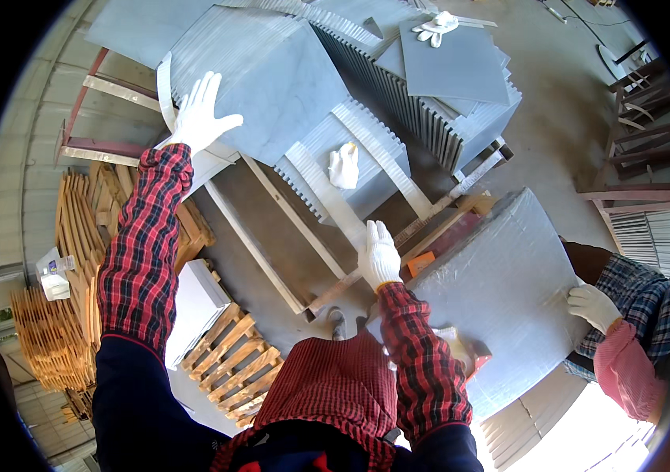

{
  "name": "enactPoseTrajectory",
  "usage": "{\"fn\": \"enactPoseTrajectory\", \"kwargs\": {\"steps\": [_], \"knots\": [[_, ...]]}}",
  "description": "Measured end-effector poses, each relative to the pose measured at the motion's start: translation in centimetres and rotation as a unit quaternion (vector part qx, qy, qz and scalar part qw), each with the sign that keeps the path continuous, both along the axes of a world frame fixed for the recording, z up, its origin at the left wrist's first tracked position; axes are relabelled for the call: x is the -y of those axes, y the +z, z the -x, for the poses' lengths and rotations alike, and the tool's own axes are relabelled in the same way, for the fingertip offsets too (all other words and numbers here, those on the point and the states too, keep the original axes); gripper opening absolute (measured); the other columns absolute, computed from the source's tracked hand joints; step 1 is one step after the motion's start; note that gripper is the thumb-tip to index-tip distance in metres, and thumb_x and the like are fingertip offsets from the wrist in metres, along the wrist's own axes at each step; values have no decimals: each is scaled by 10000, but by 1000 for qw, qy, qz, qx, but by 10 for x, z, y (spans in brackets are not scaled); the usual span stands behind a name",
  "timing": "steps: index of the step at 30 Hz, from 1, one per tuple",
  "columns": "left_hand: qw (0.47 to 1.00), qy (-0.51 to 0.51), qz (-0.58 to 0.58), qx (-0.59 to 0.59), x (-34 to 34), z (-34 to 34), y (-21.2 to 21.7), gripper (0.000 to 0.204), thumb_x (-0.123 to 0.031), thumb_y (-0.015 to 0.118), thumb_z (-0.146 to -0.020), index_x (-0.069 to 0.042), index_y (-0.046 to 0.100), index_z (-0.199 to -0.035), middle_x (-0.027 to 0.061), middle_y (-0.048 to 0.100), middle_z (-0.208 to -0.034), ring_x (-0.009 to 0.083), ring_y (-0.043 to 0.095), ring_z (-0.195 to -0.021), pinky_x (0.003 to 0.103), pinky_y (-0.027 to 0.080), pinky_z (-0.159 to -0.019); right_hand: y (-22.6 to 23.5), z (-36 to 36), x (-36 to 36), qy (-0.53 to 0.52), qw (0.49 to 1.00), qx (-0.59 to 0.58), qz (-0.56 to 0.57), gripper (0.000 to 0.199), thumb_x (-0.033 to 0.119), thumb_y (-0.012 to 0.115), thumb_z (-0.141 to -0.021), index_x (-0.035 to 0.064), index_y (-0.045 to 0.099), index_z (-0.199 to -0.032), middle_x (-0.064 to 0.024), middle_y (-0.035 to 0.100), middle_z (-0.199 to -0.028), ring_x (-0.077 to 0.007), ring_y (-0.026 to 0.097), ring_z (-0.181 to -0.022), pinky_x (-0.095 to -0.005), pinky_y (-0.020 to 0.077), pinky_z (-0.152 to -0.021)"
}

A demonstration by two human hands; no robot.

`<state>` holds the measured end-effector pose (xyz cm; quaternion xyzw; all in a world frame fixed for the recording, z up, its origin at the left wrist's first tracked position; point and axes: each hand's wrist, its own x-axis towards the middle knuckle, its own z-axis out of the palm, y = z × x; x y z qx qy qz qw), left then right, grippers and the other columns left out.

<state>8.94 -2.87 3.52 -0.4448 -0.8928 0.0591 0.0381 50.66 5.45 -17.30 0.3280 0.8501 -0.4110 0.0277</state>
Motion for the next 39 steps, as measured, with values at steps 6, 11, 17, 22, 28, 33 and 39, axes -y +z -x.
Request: {"fn": "enactPoseTrajectory", "kwargs": {"steps": [6, 11, 17, 22, 28, 33, 39], "knots": [[998, -16, -49, -27, -13, 54, -50, 951, -460, 766, -855, -79, 301, -1591, 139, 285, -1664, 335, 239, -1539, 460, 211, -1250, -59, 65, -42, 122, 979, 14, -162, 722, 111, 634, -853, 1, 369, -1516, -228, 356, -1582, -428, 340, -1464, -530, 318, -1183], [995, -50, -70, -45, -15, 59, -55, 943, -432, 796, -837, -76, 334, -1577, 141, 315, -1648, 327, 285, -1518, 440, 247, -1239, -84, 104, -66, 177, 965, 25, -191, 604, 126, 585, -900, 17, 422, -1472, -174, 423, -1527, -364, 372, -1449, -507, 295, -1201], [996, -54, -66, -33, -15, 59, -51, 941, -401, 802, -841, -77, 322, -1583, 144, 316, -1646, 331, 286, -1517, 442, 253, -1238, -95, 101, -75, 200, 939, -42, -275, 520, 59, 593, -857, 32, 496, -1367, -158, 490, -1401, -345, 458, -1337, -462, 363, -1135], [995, -51, -75, -32, -14, 62, -54, 931, -463, 781, -839, -119, 334, -1580, 119, 323, -1645, 330, 285, -1514, 463, 230, -1240, -96, 103, -81, 238, 926, -12, -292, 518, 121, 596, -879, 59, 502, -1384, -129, 483, -1436, -309, 478, -1299, -450, 364, -1134], [994, -61, -83, -35, -14, 63, -55, 915, -458, 783, -837, -111, 354, -1568, 121, 330, -1641, 349, 296, -1505, 468, 244, -1235, -90, 102, -85, 263, 921, 13, -288, 542, 117, 592, -880, 62, 492, -1410, -131, 477, -1447, -314, 455, -1333, -469, 340, -1152], [994, -61, -71, -49, -15, 62, -55, 923, -386, 810, -840, -82, 340, -1575, 145, 333, -1635, 338, 306, -1507, 454, 273, -1232, -96, 95, -83, 271, 913, 18, -306, 605, 105, 583, -887, 51, 451, -1475, -152, 427, -1535, -337, 382, -1439, -485, 283, -1207], [994, -67, -78, -45, -16, 57, -54, 915, -383, 811, -841, -85, 347, -1571, 148, 342, -1631, 345, 319, -1499, 459, 283, -1226, -108, 85, -87, 279, 920, -8, -274, 590, 84, 559, -902, 27, 449, -1479, -170, 421, -1553, -359, 394, -1447, -509, 280, -1217]]}}
